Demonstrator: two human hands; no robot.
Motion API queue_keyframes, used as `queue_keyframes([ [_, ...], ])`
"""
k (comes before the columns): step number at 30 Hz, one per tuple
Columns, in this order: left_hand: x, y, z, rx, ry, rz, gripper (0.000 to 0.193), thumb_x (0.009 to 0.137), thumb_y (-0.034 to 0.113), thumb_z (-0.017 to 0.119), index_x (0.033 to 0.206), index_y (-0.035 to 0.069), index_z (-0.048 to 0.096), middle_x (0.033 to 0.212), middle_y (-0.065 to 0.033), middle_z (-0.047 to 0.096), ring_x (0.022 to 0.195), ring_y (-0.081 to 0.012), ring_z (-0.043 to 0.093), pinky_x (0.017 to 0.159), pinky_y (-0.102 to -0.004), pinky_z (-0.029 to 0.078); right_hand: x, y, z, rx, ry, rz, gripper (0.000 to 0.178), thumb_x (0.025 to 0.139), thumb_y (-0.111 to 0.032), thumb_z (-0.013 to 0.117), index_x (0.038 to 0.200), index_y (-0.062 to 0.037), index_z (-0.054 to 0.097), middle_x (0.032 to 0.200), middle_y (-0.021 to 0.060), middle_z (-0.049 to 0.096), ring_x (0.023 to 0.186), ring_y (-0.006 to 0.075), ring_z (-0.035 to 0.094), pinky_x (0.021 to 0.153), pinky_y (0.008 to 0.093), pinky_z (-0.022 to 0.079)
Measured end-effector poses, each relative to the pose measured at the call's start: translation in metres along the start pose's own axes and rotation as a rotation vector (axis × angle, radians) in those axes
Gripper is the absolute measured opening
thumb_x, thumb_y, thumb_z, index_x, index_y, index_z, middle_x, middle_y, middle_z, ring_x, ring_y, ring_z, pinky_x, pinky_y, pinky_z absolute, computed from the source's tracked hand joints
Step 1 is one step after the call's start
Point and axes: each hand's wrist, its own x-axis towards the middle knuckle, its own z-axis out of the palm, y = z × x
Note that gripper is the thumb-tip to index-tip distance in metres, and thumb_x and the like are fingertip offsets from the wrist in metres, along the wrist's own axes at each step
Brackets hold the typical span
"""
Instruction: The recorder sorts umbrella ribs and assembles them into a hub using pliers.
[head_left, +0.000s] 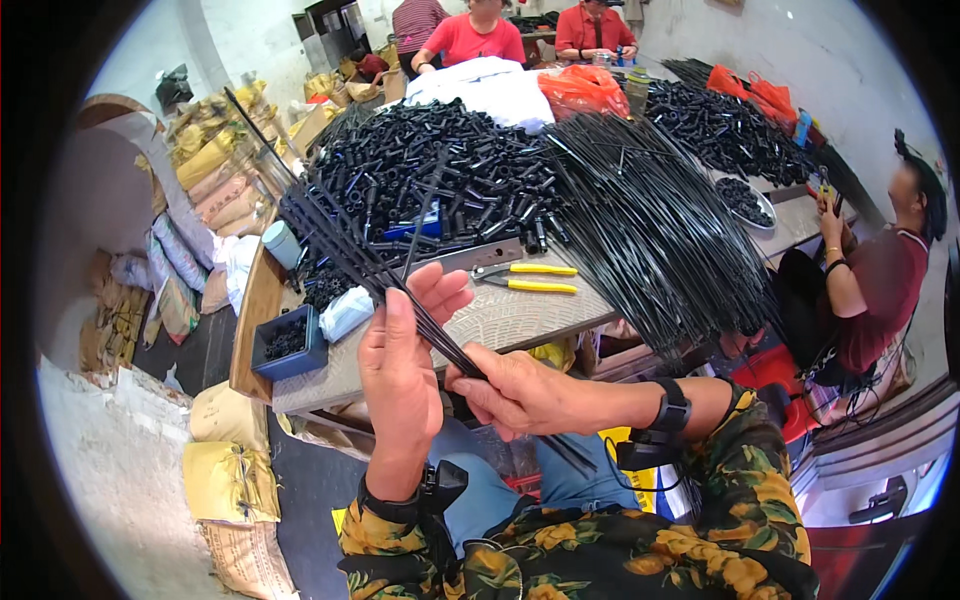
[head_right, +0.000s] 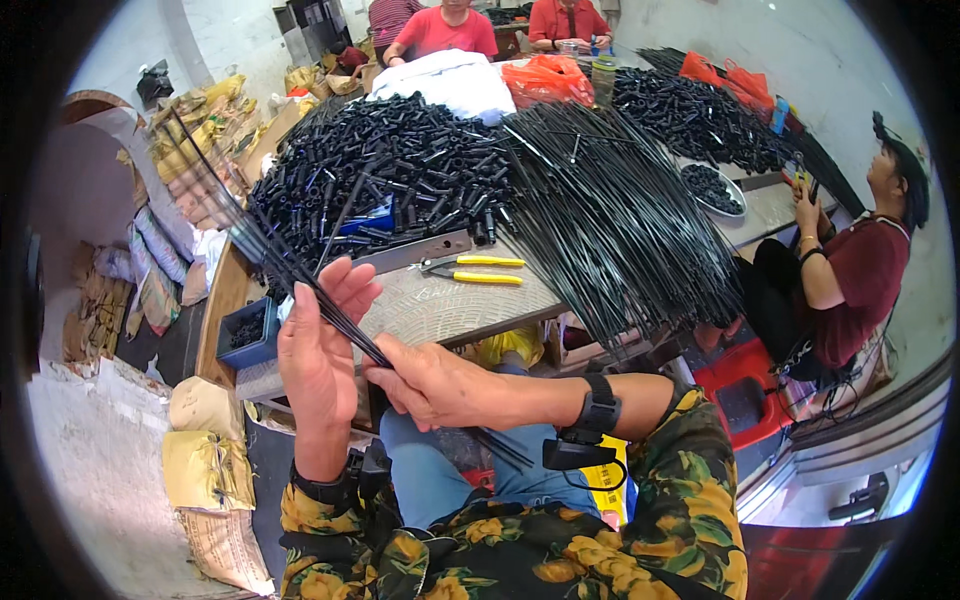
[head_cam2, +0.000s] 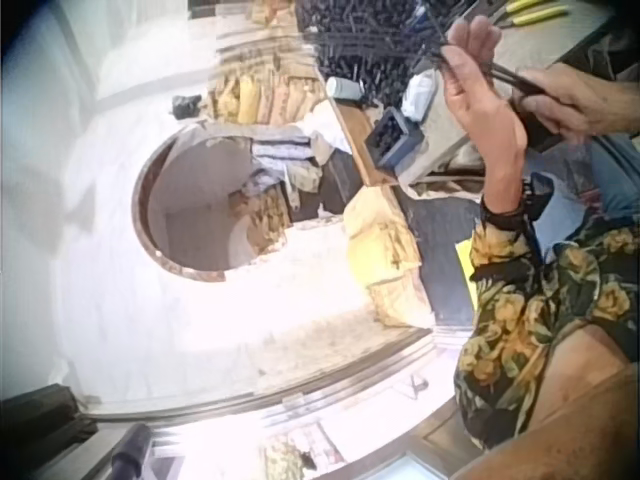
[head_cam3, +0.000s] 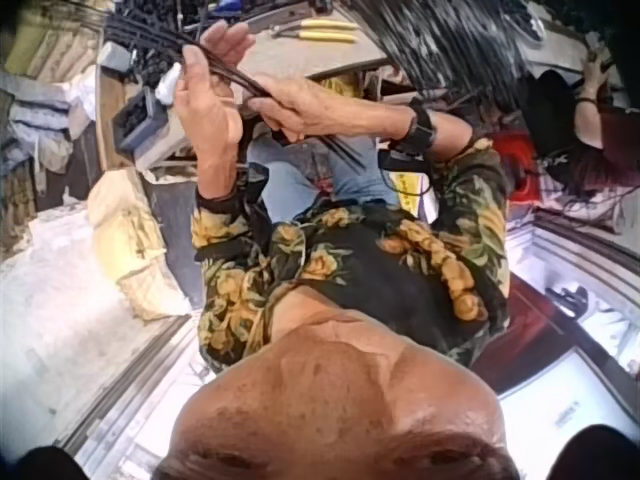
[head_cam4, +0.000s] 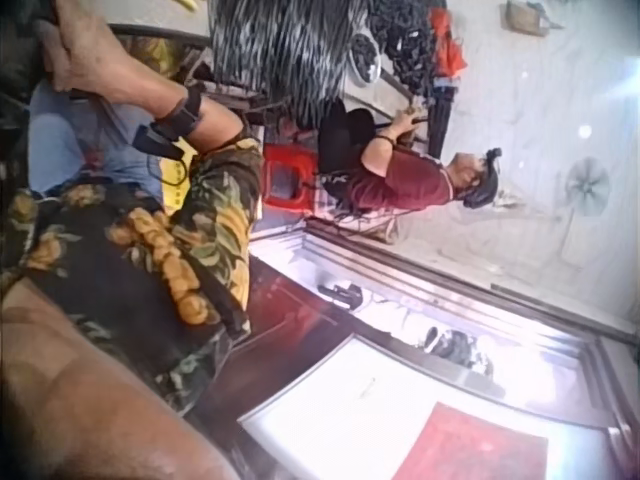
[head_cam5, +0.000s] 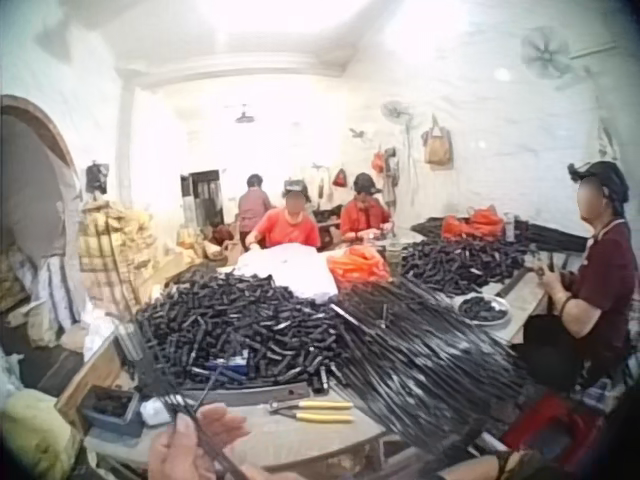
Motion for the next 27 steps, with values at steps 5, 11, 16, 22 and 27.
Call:
queue_keyframes([
  [5,-0.003,0.002,0.003,-0.063,-0.190,-0.178,0.042,0.093,0.016,0.041,0.130,-0.002,0.031,0.118,-0.0236,0.051,0.106,-0.0259,0.054,0.088,-0.0349,0.045,-0.004,0.026,0.007,0.146,0.118,-0.103,0.015,0.093,-0.018,0.043,0.099,-0.0050,0.041,0.064,0.0028,0.052,0.047,0.0093,0.053,0.043,0.0222,0.043],
  [11,0.013,0.008,-0.016,-0.226,-0.176,-0.233,0.039,0.092,0.014,0.044,0.126,-0.003,0.038,0.122,-0.0223,0.049,0.107,-0.0288,0.054,0.088,-0.0361,0.046,-0.017,0.036,0.022,0.418,0.067,0.133,0.022,0.091,-0.018,0.047,0.107,-0.0045,0.040,0.067,0.0024,0.051,0.050,0.0077,0.052,0.044,0.0204,0.043],
  [16,0.017,-0.004,-0.023,-0.196,-0.228,-0.196,0.037,0.092,0.014,0.044,0.124,-0.005,0.041,0.119,-0.0210,0.052,0.106,-0.0289,0.055,0.089,-0.0366,0.046,-0.012,0.051,0.031,0.568,0.101,0.048,0.026,0.093,-0.019,0.044,0.111,-0.0013,0.037,0.071,0.0059,0.056,0.055,0.0102,0.056,0.051,0.0213,0.044],
  [22,0.009,-0.004,-0.035,-0.160,-0.233,-0.245,0.038,0.091,0.010,0.043,0.127,-0.004,0.039,0.122,-0.0219,0.049,0.114,-0.0290,0.049,0.094,-0.0367,0.042,0.010,0.043,0.031,0.371,0.303,-0.124,0.016,0.094,-0.012,0.038,0.103,-0.0002,0.043,0.070,0.0065,0.059,0.053,0.0109,0.056,0.050,0.0221,0.046],
  [27,0.010,-0.005,-0.035,-0.256,-0.203,-0.325,0.036,0.092,0.014,0.045,0.124,-0.002,0.043,0.112,-0.0168,0.056,0.103,-0.0226,0.056,0.089,-0.0321,0.044,0.013,0.043,0.028,-0.065,0.435,-0.189,0.015,0.091,-0.011,0.044,0.101,0.0011,0.046,0.069,0.0091,0.062,0.055,0.0162,0.061,0.053,0.0262,0.049],
])
